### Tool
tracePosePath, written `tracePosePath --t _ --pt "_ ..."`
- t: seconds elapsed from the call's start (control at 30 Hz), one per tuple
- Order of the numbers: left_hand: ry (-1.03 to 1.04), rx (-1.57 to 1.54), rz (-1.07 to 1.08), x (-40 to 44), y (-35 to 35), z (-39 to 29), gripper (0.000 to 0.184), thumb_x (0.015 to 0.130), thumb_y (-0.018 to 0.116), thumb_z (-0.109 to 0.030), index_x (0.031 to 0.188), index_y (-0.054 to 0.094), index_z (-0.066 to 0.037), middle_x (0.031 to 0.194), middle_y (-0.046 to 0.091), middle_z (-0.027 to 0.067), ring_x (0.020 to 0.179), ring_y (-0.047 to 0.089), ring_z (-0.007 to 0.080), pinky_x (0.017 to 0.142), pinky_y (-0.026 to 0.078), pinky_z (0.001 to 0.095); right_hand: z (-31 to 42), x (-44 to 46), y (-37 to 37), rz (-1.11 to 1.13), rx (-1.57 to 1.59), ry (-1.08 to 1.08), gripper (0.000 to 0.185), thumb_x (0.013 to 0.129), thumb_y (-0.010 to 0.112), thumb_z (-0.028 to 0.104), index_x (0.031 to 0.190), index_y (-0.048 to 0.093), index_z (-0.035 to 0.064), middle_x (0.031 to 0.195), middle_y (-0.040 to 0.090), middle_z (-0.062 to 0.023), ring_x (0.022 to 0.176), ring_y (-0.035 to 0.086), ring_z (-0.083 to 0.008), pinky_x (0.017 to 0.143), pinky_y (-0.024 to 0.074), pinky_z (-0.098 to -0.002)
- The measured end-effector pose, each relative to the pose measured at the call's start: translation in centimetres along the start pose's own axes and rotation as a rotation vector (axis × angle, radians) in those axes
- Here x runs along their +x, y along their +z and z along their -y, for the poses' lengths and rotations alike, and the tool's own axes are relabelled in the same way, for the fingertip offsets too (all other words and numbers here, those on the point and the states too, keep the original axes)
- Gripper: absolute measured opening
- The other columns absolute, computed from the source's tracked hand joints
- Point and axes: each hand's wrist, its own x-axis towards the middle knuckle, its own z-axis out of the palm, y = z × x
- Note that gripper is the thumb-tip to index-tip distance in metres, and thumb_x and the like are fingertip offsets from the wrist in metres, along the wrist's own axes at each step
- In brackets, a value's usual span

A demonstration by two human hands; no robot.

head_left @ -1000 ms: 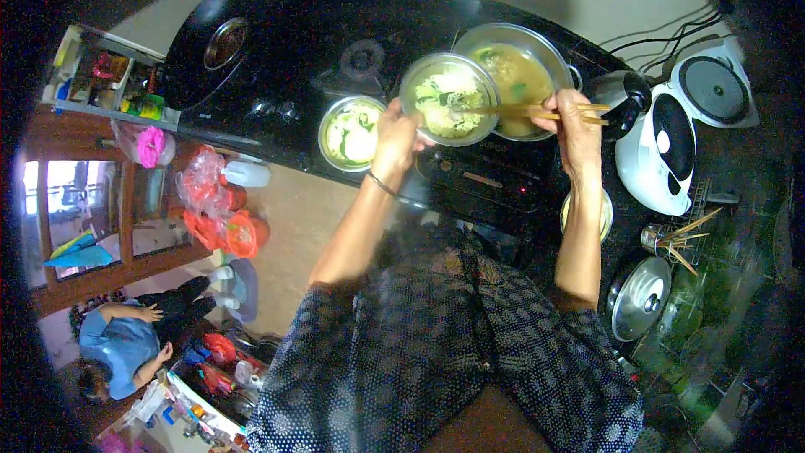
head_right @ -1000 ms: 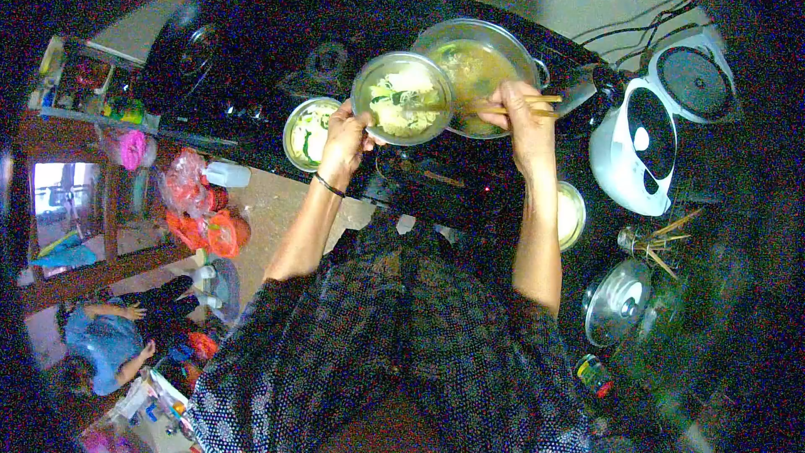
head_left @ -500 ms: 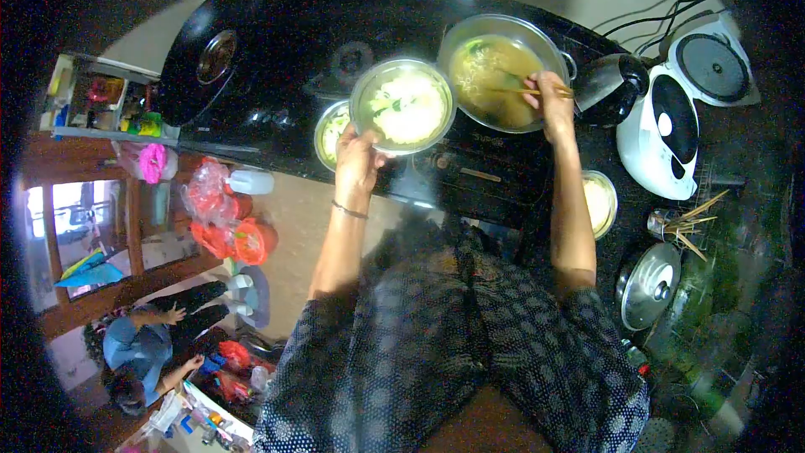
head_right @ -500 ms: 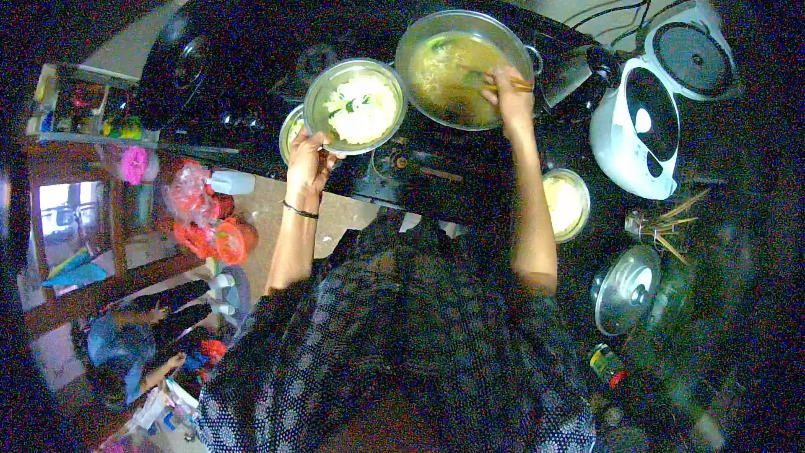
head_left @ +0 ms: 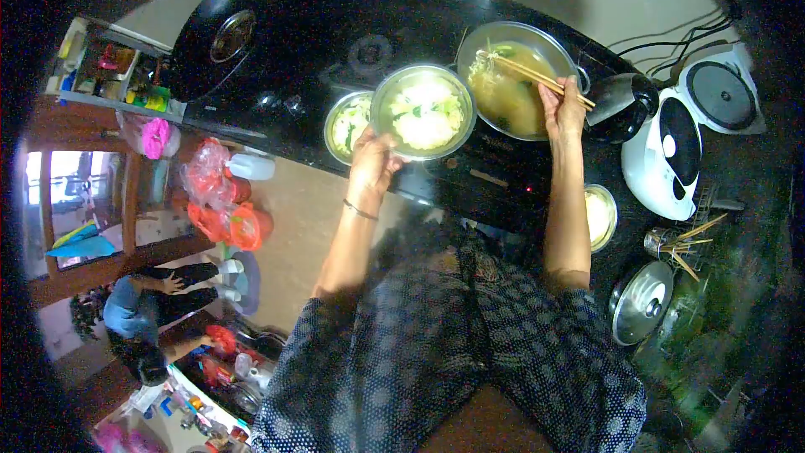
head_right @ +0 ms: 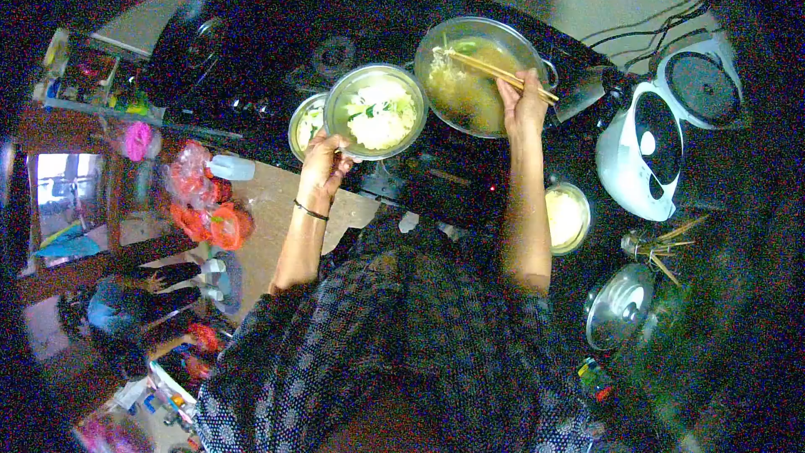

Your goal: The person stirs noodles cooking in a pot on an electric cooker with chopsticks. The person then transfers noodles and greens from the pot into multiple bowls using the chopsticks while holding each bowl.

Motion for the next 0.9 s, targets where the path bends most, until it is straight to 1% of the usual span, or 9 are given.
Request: tracePosePath --t 0.17,0.43,0.57,0.6,0.63,0.7,0.77,0.8,0.9 --pt "0.001 0.006 0.021 0.8 0.8 0.6 0.032 0.077 0.053 0.000 0.109 0.052 -0.002 0.072 0.060 0.0071 0.045 0.053 0.0127 0.036 0.039 0.0190 4.2 -2.0 1.7 0.038 -0.017 -0.076 0.027 0.093 0.053 0.027 0.087 0.052 0.0011 0.087 0.057 -0.0129 0.080 0.064 -0.0255 0.075 0.0582 -0.0357" --pt "0.002 -0.001 0.098 2.0 2.6 1.0 0.035 0.076 0.051 0.001 0.111 0.052 -0.002 0.071 0.060 0.0067 0.044 0.053 0.0127 0.036 0.040 0.0190 10.3 -4.9 6.2 0.210 0.084 -0.214 0.026 0.092 0.055 0.025 0.086 0.054 0.0000 0.084 0.058 -0.0095 0.082 0.064 -0.0264 0.077 0.0578 -0.0393" --pt "0.004 0.029 0.092 2.7 3.1 1.5 0.032 0.076 0.051 0.001 0.107 0.053 -0.003 0.070 0.059 0.0055 0.043 0.052 0.0115 0.035 0.038 0.0184 11.4 -7.7 8.7 0.255 0.110 -0.211 0.026 0.091 0.056 0.026 0.086 0.054 0.0006 0.085 0.059 -0.0088 0.083 0.065 -0.0250 0.074 0.0587 -0.0356" --pt "-0.007 0.008 0.117 2.6 3.4 1.0 0.043 0.072 0.047 0.005 0.115 0.047 0.002 0.081 0.061 0.0131 0.044 0.052 0.0134 0.032 0.038 0.0189 11.2 -8.2 9.1 0.331 0.106 -0.193 0.026 0.091 0.056 0.026 0.086 0.054 0.0010 0.085 0.059 -0.0085 0.082 0.065 -0.0245 0.073 0.0589 -0.0349" --pt "-0.008 0.006 0.115 2.7 3.4 1.1 0.043 0.072 0.047 0.005 0.115 0.047 0.002 0.081 0.061 0.0131 0.044 0.052 0.0134 0.032 0.038 0.0189 11.0 -8.5 9.4 0.407 0.103 -0.173 0.026 0.091 0.056 0.027 0.086 0.054 0.0014 0.084 0.059 -0.0082 0.082 0.065 -0.0240 0.073 0.0590 -0.0342" --pt "0.023 0.037 0.112 2.9 3.3 1.4 0.042 0.073 0.047 0.005 0.115 0.047 0.002 0.080 0.061 0.0126 0.044 0.054 0.0135 0.033 0.039 0.0190 9.6 -8.7 8.9 0.472 -0.184 -0.154 0.023 0.093 0.054 0.025 0.086 0.053 0.0022 0.084 0.058 -0.0082 0.078 0.066 -0.0236 0.065 0.0586 -0.0304" --pt "0.035 0.039 0.096 2.9 3.2 1.6 0.037 0.073 0.050 0.004 0.110 0.051 0.000 0.077 0.061 0.0093 0.045 0.054 0.0129 0.034 0.040 0.0189 8.5 -9.2 8.3 0.398 -0.416 -0.017 0.024 0.094 0.052 0.025 0.088 0.053 0.0017 0.083 0.057 -0.0096 0.081 0.066 -0.0258 0.064 0.0581 -0.0294" --pt "0.043 0.044 0.079 2.9 3.4 1.6 0.031 0.074 0.053 0.003 0.105 0.054 -0.002 0.073 0.060 0.0059 0.046 0.055 0.0123 0.035 0.041 0.0189 8.3 -8.9 7.6 0.374 -0.457 -0.072 0.026 0.094 0.051 0.026 0.089 0.053 0.0008 0.085 0.058 -0.0116 0.084 0.066 -0.0282 0.065 0.0581 -0.0298" --pt "0.088 0.033 0.090 2.2 3.4 1.1 0.033 0.074 0.052 0.003 0.106 0.054 -0.002 0.075 0.061 0.0068 0.048 0.057 0.0133 0.035 0.041 0.0189 9.8 -8.5 5.3 0.279 -0.282 -0.122 0.027 0.093 0.052 0.027 0.091 0.054 0.0001 0.090 0.060 -0.0121 0.086 0.066 -0.0280 0.066 0.0579 -0.0294"
